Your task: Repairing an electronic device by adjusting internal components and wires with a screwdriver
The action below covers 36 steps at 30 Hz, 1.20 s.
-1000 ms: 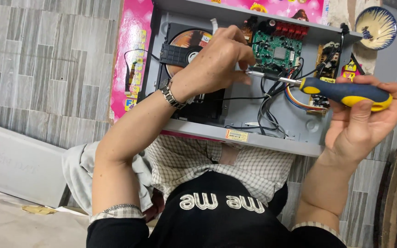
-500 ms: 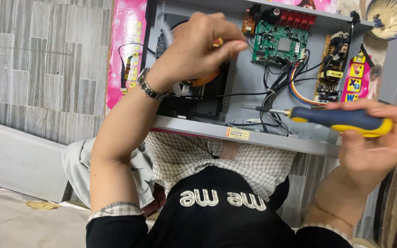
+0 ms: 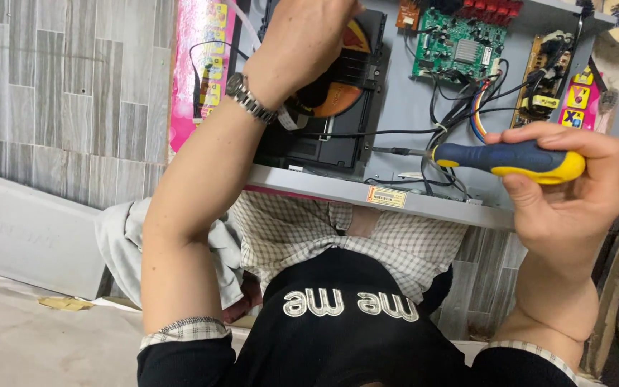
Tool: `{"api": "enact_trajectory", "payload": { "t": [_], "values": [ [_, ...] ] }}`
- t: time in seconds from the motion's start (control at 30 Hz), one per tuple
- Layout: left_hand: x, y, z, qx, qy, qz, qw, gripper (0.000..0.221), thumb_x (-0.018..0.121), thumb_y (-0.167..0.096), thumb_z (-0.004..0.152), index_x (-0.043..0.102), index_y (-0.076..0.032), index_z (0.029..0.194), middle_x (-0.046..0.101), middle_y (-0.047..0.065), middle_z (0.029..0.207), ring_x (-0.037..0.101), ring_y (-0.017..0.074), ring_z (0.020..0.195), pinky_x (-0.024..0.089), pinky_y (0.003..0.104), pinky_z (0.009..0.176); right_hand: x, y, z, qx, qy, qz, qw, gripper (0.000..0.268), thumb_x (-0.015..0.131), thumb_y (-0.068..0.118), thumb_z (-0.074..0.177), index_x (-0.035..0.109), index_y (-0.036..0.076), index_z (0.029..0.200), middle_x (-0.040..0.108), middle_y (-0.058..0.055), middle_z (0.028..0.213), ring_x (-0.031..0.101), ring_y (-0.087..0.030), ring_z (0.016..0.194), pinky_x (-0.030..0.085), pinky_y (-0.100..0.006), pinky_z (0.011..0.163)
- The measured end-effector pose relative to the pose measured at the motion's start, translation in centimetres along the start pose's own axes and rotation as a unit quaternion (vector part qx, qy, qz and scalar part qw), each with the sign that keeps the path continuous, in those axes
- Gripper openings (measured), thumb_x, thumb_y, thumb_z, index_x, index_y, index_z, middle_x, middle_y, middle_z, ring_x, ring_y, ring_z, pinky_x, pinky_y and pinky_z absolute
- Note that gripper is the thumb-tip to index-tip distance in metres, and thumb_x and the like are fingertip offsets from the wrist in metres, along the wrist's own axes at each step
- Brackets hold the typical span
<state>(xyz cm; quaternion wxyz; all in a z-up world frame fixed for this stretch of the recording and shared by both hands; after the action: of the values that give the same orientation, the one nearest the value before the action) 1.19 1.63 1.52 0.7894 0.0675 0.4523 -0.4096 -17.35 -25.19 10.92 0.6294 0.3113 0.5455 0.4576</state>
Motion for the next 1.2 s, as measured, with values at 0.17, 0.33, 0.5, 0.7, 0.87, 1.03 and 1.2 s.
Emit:
{"api": "enact_trajectory", "payload": {
  "t": [0.17, 0.33, 0.5, 0.7, 0.87, 1.03, 1.2],
  "values": [
    [2.4, 1.8, -0.8, -0.009, 0.016, -0.003, 1.000, 0.009, 0.068, -0.012, 0.094, 0.065, -0.005, 0.100, 0.071, 0.013, 0.081, 0.065, 0.0313, 0.059, 0.050, 0.039, 0.050, 0.6, -0.2, 0.8, -0.018, 0.015, -0.003, 1.000, 0.039, 0.061, -0.006, 0.101, 0.030, 0.001, 0.124, 0.052, -0.028, 0.128, 0.062, -0.039, 0.120, 0.054, -0.045, 0.111],
    [2.6, 2.0, -0.6, -0.012, 0.017, -0.001, 1.000, 0.012, 0.072, -0.015, 0.092, 0.067, -0.006, 0.098, 0.072, 0.012, 0.080, 0.067, 0.0291, 0.058, 0.052, 0.037, 0.050, 0.8, -0.3, 1.2, -0.021, 0.031, -0.003, 0.999, 0.039, 0.062, -0.006, 0.100, 0.031, 0.002, 0.123, 0.053, -0.027, 0.129, 0.062, -0.038, 0.119, 0.055, -0.043, 0.109],
    [2.9, 2.2, -0.7, -0.012, 0.027, 0.008, 1.000, 0.011, 0.071, -0.016, 0.094, 0.068, -0.007, 0.099, 0.072, 0.011, 0.080, 0.068, 0.0246, 0.056, 0.053, 0.033, 0.047, 0.8, 0.0, 1.2, -0.025, 0.037, -0.010, 0.999, 0.040, 0.062, -0.007, 0.099, 0.031, 0.000, 0.123, 0.053, -0.028, 0.128, 0.062, -0.039, 0.119, 0.055, -0.045, 0.110],
    [3.0, 2.3, -0.6, -0.011, 0.020, -0.005, 1.000, 0.010, 0.070, -0.016, 0.095, 0.068, -0.006, 0.097, 0.072, 0.011, 0.079, 0.067, 0.0247, 0.055, 0.052, 0.033, 0.046, 1.0, 0.4, 1.0, -0.014, 0.030, -0.018, 0.999, 0.039, 0.062, -0.005, 0.099, 0.031, 0.000, 0.122, 0.053, -0.028, 0.128, 0.061, -0.038, 0.118, 0.055, -0.045, 0.110],
    [2.8, 2.2, -0.5, -0.015, 0.027, -0.010, 0.999, 0.011, 0.067, -0.016, 0.098, 0.069, -0.006, 0.095, 0.072, 0.009, 0.075, 0.067, 0.0187, 0.052, 0.053, 0.028, 0.044, 0.9, 0.4, 0.8, -0.012, 0.026, -0.019, 0.999, 0.040, 0.063, -0.007, 0.098, 0.031, -0.001, 0.121, 0.053, -0.027, 0.127, 0.062, -0.039, 0.119, 0.056, -0.046, 0.110],
    [3.3, 2.4, -0.7, -0.016, 0.026, 0.003, 1.000, 0.010, 0.069, -0.018, 0.096, 0.069, -0.007, 0.097, 0.073, 0.011, 0.078, 0.068, 0.0239, 0.054, 0.054, 0.033, 0.045, 0.7, 0.7, 1.5, -0.054, 0.073, -0.054, 0.994, 0.040, 0.068, -0.004, 0.093, 0.036, -0.004, 0.117, 0.058, -0.028, 0.122, 0.066, -0.040, 0.115, 0.058, -0.046, 0.106],
    [3.3, 2.0, -0.6, -0.033, 0.059, 0.008, 0.998, 0.014, 0.072, -0.010, 0.088, 0.076, -0.008, 0.101, 0.075, 0.012, 0.081, 0.070, 0.0220, 0.052, 0.056, 0.029, 0.042, 1.5, 2.5, 4.8, -0.117, 0.085, -0.219, 0.965, 0.045, 0.087, -0.014, 0.092, 0.058, -0.015, 0.126, 0.070, -0.026, 0.115, 0.069, -0.033, 0.098, 0.053, -0.038, 0.085]
  ]
}}
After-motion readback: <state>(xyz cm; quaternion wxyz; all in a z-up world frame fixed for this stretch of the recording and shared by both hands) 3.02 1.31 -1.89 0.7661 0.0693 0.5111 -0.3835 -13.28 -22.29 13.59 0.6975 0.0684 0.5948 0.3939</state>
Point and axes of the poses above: each hand's wrist, its own z-axis towards the middle knuckle, its own x-axis out of the palm, y = z × x, the point moved 2 cm from there along z, towards the middle knuckle
